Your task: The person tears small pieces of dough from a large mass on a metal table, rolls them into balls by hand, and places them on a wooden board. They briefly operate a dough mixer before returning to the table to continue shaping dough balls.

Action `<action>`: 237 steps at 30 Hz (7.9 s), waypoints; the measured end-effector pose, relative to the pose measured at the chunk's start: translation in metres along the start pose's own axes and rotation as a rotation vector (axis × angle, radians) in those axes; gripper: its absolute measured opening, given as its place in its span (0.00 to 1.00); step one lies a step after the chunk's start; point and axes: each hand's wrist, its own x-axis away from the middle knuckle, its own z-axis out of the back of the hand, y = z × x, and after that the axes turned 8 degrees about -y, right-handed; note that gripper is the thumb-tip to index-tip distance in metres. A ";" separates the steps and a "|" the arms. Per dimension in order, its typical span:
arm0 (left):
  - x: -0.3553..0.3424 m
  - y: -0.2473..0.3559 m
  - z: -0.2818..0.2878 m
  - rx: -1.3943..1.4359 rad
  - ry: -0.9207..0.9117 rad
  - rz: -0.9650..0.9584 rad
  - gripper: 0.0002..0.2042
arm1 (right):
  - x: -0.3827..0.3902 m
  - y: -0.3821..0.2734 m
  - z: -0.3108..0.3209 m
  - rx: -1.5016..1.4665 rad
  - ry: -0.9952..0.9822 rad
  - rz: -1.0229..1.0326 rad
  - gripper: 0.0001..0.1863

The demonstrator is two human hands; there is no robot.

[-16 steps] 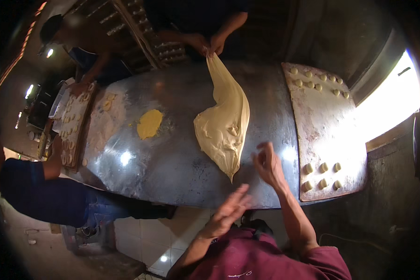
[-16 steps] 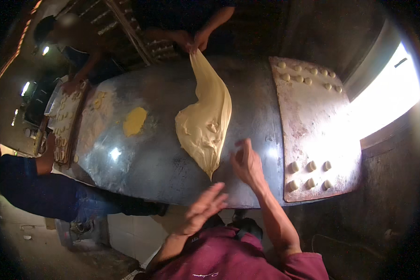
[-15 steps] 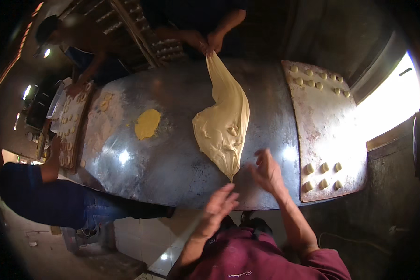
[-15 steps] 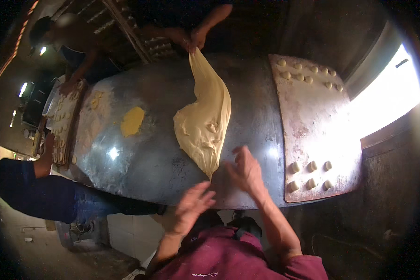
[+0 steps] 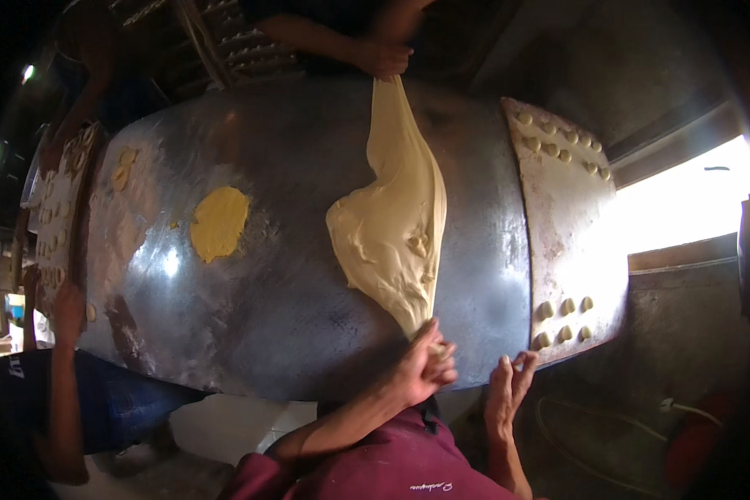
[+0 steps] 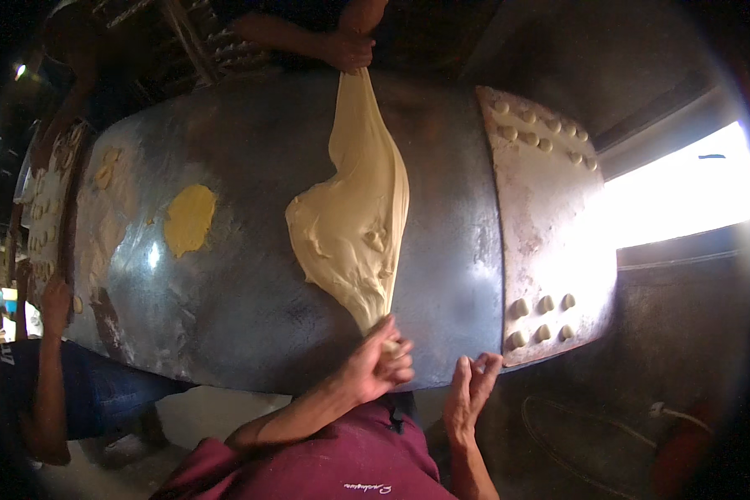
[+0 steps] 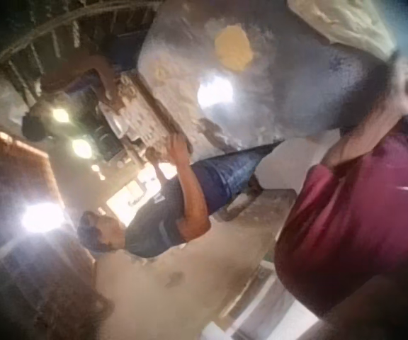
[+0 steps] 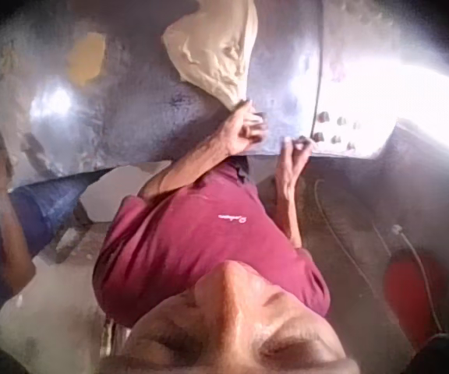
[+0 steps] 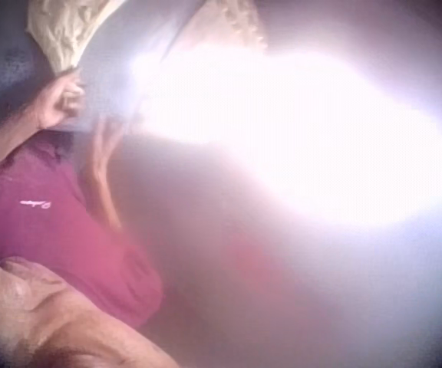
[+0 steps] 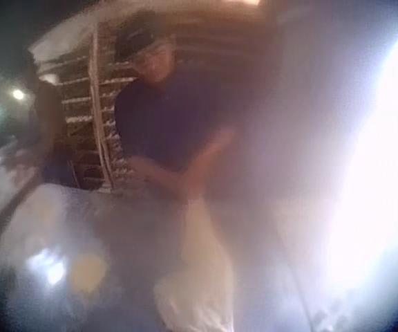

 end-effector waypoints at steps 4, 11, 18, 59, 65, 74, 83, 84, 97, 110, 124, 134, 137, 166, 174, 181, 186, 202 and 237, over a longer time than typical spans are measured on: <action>0.090 0.008 0.023 -0.721 0.440 -0.165 0.13 | -0.017 0.022 -0.101 0.330 -0.445 0.194 0.09; 0.253 -0.008 0.030 -1.242 0.493 -0.305 0.15 | -0.037 0.016 -0.132 0.553 -1.321 1.456 0.28; 0.144 0.042 -0.059 -1.099 -0.179 -0.683 0.40 | -0.029 -0.003 -0.072 0.569 -0.828 1.237 0.28; 0.053 0.021 0.000 -2.872 0.707 -0.574 0.07 | -0.081 0.010 -0.031 0.974 -0.410 0.733 0.25; 0.074 0.042 0.010 -2.730 0.933 -0.654 0.04 | -0.103 -0.006 -0.013 1.068 -0.364 0.668 0.24; 0.081 0.041 0.004 -2.758 0.970 -0.522 0.04 | -0.109 -0.003 -0.014 0.975 -0.456 0.730 0.27; 0.079 0.056 0.001 -2.747 0.744 -0.588 0.06 | -0.117 0.000 -0.028 0.852 -0.376 0.648 0.20; 0.068 0.065 -0.002 -2.715 0.789 -0.662 0.06 | -0.120 -0.001 -0.034 0.899 -0.343 0.658 0.20; 0.091 0.059 -0.018 -2.208 0.933 -0.613 0.13 | -0.074 0.026 -0.009 0.805 -0.039 0.656 0.26; -0.361 -0.203 -0.152 -2.346 -0.600 -0.408 0.15 | -0.129 0.002 0.318 0.630 0.689 0.430 0.43; -0.006 -0.091 -0.037 -1.888 0.352 -0.671 0.09 | -0.079 -0.010 0.047 0.693 -0.591 0.136 0.12; 0.008 -0.010 -0.030 -0.235 -0.069 -0.324 0.35 | -0.022 -0.037 -0.056 0.304 -0.520 0.583 0.15; -0.032 -0.014 -0.024 -0.112 0.143 -0.068 0.18 | 0.000 -0.033 -0.001 0.308 -0.324 0.102 0.20; -0.028 0.082 -0.041 -0.396 -0.454 -0.471 0.35 | 0.089 -0.048 0.010 -0.699 -0.937 0.148 0.26; 0.108 -0.005 0.018 -2.509 0.474 -0.864 0.02 | -0.016 0.020 0.038 1.187 -0.765 0.753 0.37; 0.056 0.006 0.014 -2.675 0.777 -0.719 0.14 | -0.061 -0.005 -0.038 1.063 -0.437 0.756 0.24; 0.100 0.008 0.025 -2.763 0.726 -0.619 0.10 | -0.054 0.020 0.000 1.119 -0.618 0.689 0.26; 0.065 0.006 0.010 -2.724 0.608 -0.614 0.06 | -0.087 0.002 -0.033 0.931 -0.513 0.664 0.20; 0.109 0.024 -0.129 -1.601 0.428 -1.747 0.13 | -0.159 -0.047 -0.087 1.051 -0.482 1.155 0.18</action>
